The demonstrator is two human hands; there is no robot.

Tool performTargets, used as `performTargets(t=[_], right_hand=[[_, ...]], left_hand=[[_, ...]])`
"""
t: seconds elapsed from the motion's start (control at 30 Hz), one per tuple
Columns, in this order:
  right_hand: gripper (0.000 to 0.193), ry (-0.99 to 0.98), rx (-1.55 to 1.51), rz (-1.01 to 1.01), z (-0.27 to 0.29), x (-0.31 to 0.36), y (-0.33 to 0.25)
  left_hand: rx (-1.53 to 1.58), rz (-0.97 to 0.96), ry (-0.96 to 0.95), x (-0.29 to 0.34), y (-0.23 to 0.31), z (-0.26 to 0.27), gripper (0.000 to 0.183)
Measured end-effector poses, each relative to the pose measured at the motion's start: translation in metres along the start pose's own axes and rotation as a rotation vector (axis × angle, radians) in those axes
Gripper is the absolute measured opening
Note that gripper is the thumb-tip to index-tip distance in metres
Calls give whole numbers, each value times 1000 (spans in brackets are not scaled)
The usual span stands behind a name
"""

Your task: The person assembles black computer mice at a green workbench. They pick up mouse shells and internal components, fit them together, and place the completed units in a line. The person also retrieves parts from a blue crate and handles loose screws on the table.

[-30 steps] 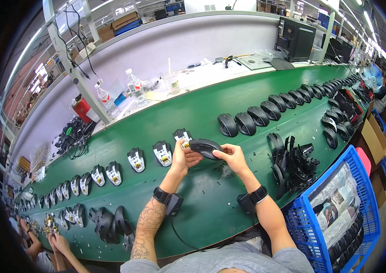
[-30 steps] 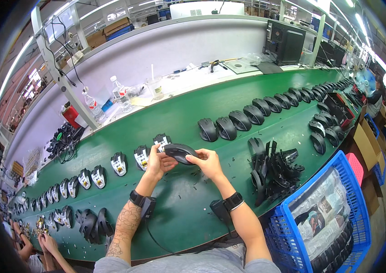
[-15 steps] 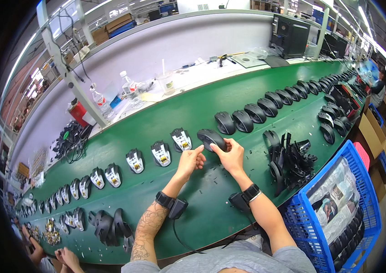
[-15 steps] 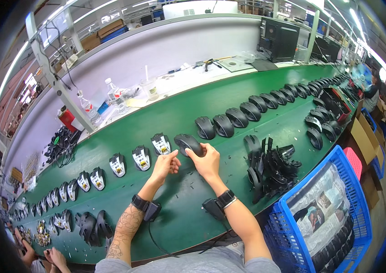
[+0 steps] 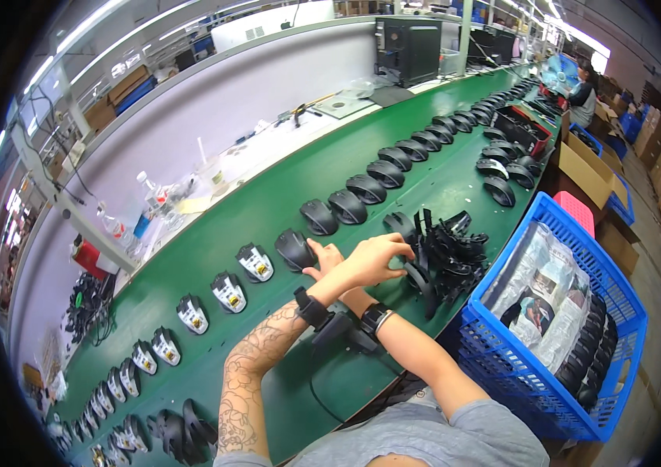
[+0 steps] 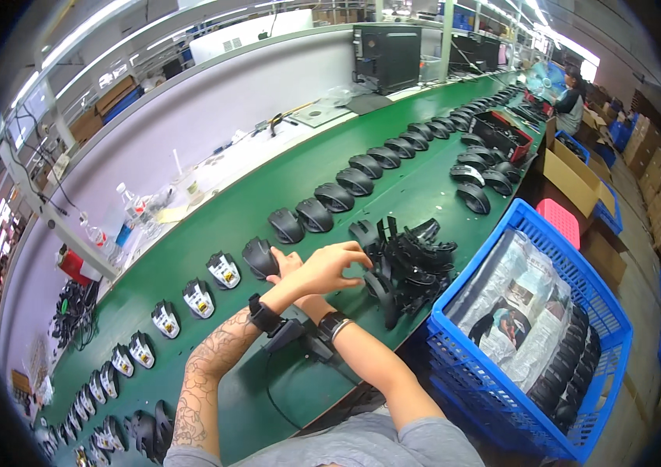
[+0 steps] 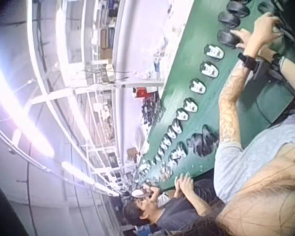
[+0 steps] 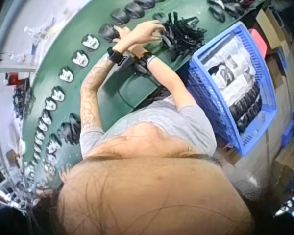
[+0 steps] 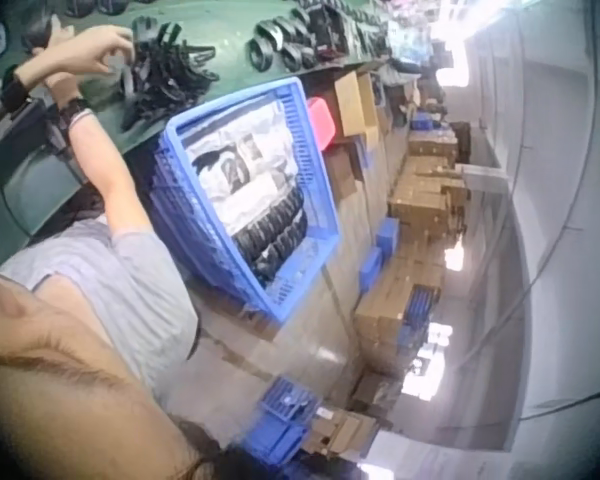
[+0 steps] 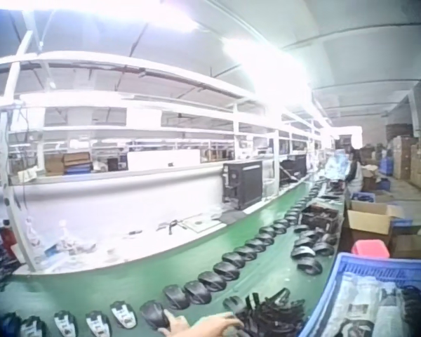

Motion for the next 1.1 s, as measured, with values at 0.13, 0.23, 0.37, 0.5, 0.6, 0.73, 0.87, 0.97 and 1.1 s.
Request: performTargets(t=[0.13, 0.23, 0.37, 0.5, 0.6, 0.73, 0.87, 0.97, 1.1], right_hand=[[78, 55, -72, 30, 13, 0, -12], [77, 69, -79, 60, 15, 0, -17], [73, 73, -92, 45, 15, -2, -11], [75, 23, -142, 43, 11, -2, -12], [69, 188, -139, 126, 21, 4, -22], [62, 261, -194, 157, 26, 10, -24], [33, 486, -399, 148, 33, 24, 1], [36, 558, -848, -307, 48, 22, 18], [51, 659, -539, 274, 128, 34, -59]], left_hand=[[27, -156, -178, -19, -2, -43, 46], [69, -112, -314, -23, -17, -67, 57], [87, -56, -418, -26, -18, -73, 66], [94, -37, -427, -23, -11, -57, 72], [148, -110, -358, -13, -3, -37, 76], [415, -114, -142, 20, 18, 19, 78], [413, 32, 284, 68, 0, 99, 77], [91, 129, 586, 134, -10, 143, 70], [-89, 310, 695, 191, -18, 144, 61]])
Point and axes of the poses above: each hand's wrist, its own x-axis away from the middle knuckle, its own z-axis out of the back of the hand, y = z × x, the point moved 9 cm from there along -x, towards the middle knuckle, and after that the axes turned 10 degrees about x, right-handed, at the moved point
